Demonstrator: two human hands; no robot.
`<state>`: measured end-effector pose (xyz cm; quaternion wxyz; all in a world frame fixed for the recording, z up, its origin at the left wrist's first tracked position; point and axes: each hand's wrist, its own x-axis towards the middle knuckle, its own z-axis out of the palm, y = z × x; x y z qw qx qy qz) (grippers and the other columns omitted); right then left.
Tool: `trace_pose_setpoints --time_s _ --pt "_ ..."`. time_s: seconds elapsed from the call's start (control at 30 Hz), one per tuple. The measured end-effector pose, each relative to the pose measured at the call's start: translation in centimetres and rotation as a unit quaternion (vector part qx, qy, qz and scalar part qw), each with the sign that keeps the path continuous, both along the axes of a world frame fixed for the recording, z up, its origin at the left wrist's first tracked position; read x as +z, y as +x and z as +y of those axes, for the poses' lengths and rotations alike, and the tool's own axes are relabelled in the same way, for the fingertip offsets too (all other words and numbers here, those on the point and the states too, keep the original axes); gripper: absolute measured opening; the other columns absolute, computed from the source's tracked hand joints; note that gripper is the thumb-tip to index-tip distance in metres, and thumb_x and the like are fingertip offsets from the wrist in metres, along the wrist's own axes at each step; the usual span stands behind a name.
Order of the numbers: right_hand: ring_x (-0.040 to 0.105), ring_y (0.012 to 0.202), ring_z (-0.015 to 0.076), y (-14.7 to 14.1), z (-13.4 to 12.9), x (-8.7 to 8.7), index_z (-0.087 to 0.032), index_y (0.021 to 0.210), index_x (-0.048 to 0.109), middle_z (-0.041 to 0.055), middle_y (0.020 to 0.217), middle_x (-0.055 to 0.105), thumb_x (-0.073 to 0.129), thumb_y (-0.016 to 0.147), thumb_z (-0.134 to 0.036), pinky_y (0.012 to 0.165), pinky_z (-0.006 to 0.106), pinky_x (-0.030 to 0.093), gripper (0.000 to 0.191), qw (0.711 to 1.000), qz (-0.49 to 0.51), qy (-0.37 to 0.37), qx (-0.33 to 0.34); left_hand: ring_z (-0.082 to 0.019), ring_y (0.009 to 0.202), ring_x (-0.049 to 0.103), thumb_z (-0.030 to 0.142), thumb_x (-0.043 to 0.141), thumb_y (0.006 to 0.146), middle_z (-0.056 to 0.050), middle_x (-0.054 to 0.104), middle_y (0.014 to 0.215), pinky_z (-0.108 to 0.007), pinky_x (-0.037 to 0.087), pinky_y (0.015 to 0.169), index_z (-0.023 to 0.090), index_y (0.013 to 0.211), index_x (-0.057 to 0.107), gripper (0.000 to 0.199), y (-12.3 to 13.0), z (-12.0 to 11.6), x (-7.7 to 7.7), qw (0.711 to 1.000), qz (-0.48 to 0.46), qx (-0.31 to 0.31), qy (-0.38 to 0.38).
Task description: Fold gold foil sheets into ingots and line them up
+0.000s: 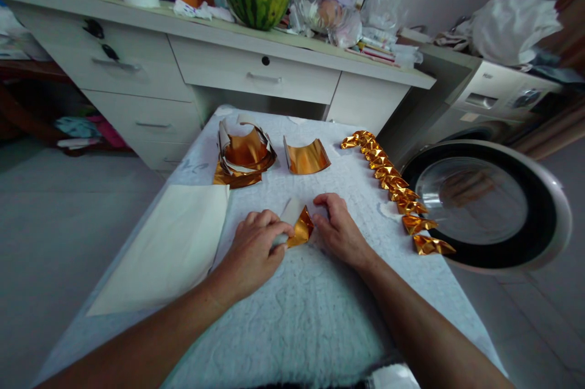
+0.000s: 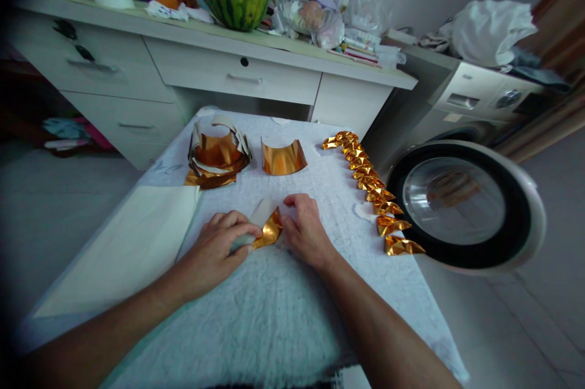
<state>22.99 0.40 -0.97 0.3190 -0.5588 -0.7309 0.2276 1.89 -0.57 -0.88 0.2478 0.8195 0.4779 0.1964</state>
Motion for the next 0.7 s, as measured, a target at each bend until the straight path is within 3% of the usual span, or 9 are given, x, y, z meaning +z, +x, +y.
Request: trace_pose_setpoints --time_s 0.1,0.3,0.57,0.63,0.7 --pt "0.049 0.097 0.0236 -0.4 0.7 -0.4 -0.018 0.096 0.061 0.0090 0.100 0.057 0.052 0.089 -0.025 0.090 0.042 0.039 0.013 0.995 -0.090 0.018 -0.050 -0.024 0.098 0.051 0.021 0.056 0.084 -0.003 0.061 0.099 -0.040 0.040 0.085 0.026 0.101 0.069 0.022 0.1 0.0 0.1 1.000 -0.002 -0.002 0.004" --pt "0.047 0.095 0.0255 -1.7 1.1 -0.5 -0.019 0.093 0.065 0.0084 0.101 0.058 0.065 0.081 -0.030 0.085 0.040 0.037 0.016 0.983 -0.167 -0.002 -0.070 -0.024 0.095 0.051 0.028 0.057 0.087 -0.003 0.060 0.096 -0.040 0.039 0.084 0.026 0.097 0.069 0.016 0.3 0.2 0.1 1.000 0.003 -0.003 0.012" --pt "0.051 0.090 0.0214 -2.1 1.0 0.1 -0.019 0.085 0.059 0.0039 0.090 0.063 0.064 0.079 -0.018 0.084 0.037 0.037 0.007 0.995 -0.083 -0.016 -0.049 -0.023 0.095 0.051 0.023 0.059 0.084 -0.002 0.059 0.095 -0.039 0.039 0.083 0.026 0.089 0.066 0.009 0.5 0.1 -0.2 1.000 0.004 -0.009 0.024" --pt "0.052 0.084 0.0187 -2.1 1.0 0.0 -0.019 0.087 0.058 0.0016 0.084 0.063 0.061 0.078 -0.015 0.081 0.034 0.039 0.010 0.998 -0.047 -0.019 -0.033 -0.024 0.098 0.050 0.022 0.061 0.081 -0.003 0.056 0.099 -0.040 0.040 0.086 0.024 0.090 0.064 0.009 0.5 -0.1 -0.3 0.999 -0.004 0.010 0.035" --pt "0.053 0.078 0.0164 -2.0 1.0 0.0 -0.019 0.097 0.057 -0.0008 0.080 0.062 0.058 0.077 -0.012 0.076 0.031 0.040 0.021 0.999 -0.016 -0.020 -0.019 -0.026 0.105 0.048 0.020 0.066 0.075 -0.005 0.052 0.109 -0.042 0.040 0.090 0.022 0.098 0.059 0.023 0.6 -0.1 -0.4 0.997 -0.015 0.057 0.058"
